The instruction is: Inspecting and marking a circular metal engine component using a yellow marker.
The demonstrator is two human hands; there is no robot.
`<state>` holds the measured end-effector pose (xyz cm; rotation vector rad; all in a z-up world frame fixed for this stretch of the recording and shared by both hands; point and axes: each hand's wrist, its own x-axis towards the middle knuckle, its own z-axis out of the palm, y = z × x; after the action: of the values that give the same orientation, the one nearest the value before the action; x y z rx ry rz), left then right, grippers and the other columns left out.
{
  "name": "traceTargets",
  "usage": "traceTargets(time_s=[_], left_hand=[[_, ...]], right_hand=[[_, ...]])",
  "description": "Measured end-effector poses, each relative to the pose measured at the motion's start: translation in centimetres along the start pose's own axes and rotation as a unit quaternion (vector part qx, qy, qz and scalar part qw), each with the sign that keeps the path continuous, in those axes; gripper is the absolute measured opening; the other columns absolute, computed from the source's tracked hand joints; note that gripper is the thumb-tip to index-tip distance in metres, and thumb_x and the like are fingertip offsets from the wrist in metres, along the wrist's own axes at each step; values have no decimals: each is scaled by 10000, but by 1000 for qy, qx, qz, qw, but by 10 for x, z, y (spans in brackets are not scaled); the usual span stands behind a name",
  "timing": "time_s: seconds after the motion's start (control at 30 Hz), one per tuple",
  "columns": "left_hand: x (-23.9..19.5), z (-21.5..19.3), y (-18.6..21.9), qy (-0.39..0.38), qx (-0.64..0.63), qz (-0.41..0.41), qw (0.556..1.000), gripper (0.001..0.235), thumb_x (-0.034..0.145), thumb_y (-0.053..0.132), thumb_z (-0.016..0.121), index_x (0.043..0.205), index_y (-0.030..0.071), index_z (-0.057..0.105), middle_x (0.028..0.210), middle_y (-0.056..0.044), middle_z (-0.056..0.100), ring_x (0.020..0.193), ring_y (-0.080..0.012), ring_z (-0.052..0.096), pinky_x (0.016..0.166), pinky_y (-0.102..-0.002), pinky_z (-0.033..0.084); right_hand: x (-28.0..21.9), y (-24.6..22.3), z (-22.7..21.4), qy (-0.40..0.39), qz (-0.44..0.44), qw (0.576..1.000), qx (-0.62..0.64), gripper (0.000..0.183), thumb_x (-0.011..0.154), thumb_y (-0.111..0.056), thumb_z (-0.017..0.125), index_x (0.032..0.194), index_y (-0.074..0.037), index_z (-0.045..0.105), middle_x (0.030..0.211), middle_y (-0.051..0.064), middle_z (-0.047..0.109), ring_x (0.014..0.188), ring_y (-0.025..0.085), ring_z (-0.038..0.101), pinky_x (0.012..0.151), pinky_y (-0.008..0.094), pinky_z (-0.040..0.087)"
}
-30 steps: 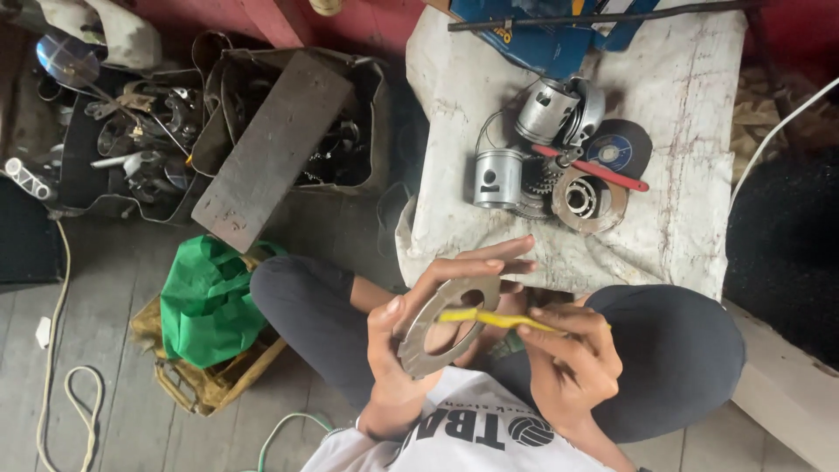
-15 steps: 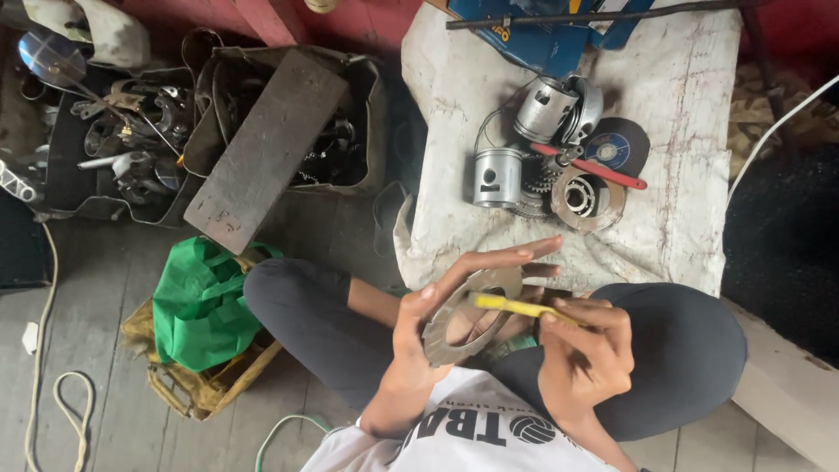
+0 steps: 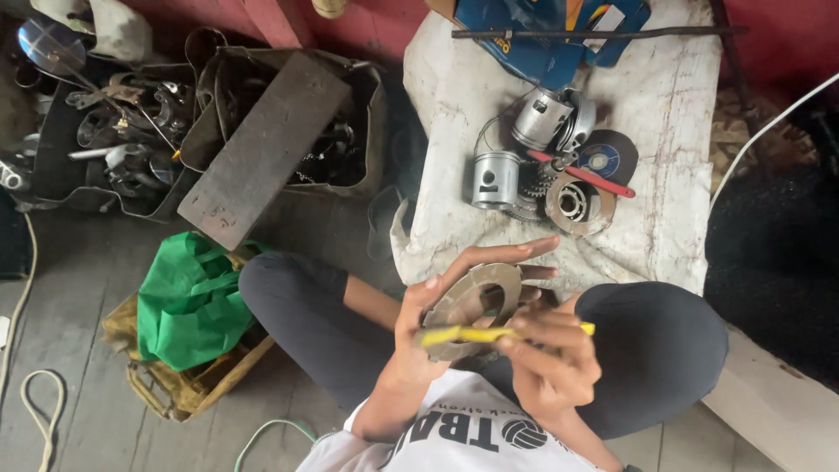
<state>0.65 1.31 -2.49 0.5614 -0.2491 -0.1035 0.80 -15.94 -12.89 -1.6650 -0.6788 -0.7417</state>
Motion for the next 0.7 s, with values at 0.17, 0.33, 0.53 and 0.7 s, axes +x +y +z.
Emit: traceTargets(time_s=[0.17, 0.33, 0.53, 0.7], left_hand=[[-7, -1, -4, 25, -24, -28, 999, 617, 1087, 483, 407, 1465, -1, 478, 1682, -293, 332, 623, -105, 442, 682, -276, 403], [-6, 5, 2, 1, -34, 7, 999, 576, 1109, 448, 381, 1443, -7, 500, 1637, -340, 332, 1603, -405, 291, 1333, -520, 285], [-12, 7, 0, 34, -13, -9, 999, 597, 1098, 455, 382, 1432, -28, 486, 1669, -307, 353, 534, -59, 354, 651, -267, 434], [-15, 2, -5, 17, -55, 1, 998, 600, 1105, 454, 398, 1459, -23, 481, 1680, -316, 309, 1002, -224, 449, 959, -394, 388]], right_hand=[[3, -1, -8, 27, 62, 992, -109, 119, 980, 63, 693, 972, -55, 695, 1014, 147, 578, 911, 314, 687, 816, 420, 608], [-5, 1, 1, -12, -44, 999, 4, 170, 846, 41, 775, 926, -98, 719, 1033, 90, 659, 857, 185, 694, 711, 301, 594], [-2, -6, -6, -7, 11, 998, -60, 212, 903, 81, 747, 926, -126, 709, 1059, 95, 593, 886, 196, 668, 805, 364, 605], [10, -9, -1, -3, -10, 999, -36, 131, 896, 38, 758, 931, -68, 690, 1024, 117, 615, 861, 249, 672, 766, 361, 569]])
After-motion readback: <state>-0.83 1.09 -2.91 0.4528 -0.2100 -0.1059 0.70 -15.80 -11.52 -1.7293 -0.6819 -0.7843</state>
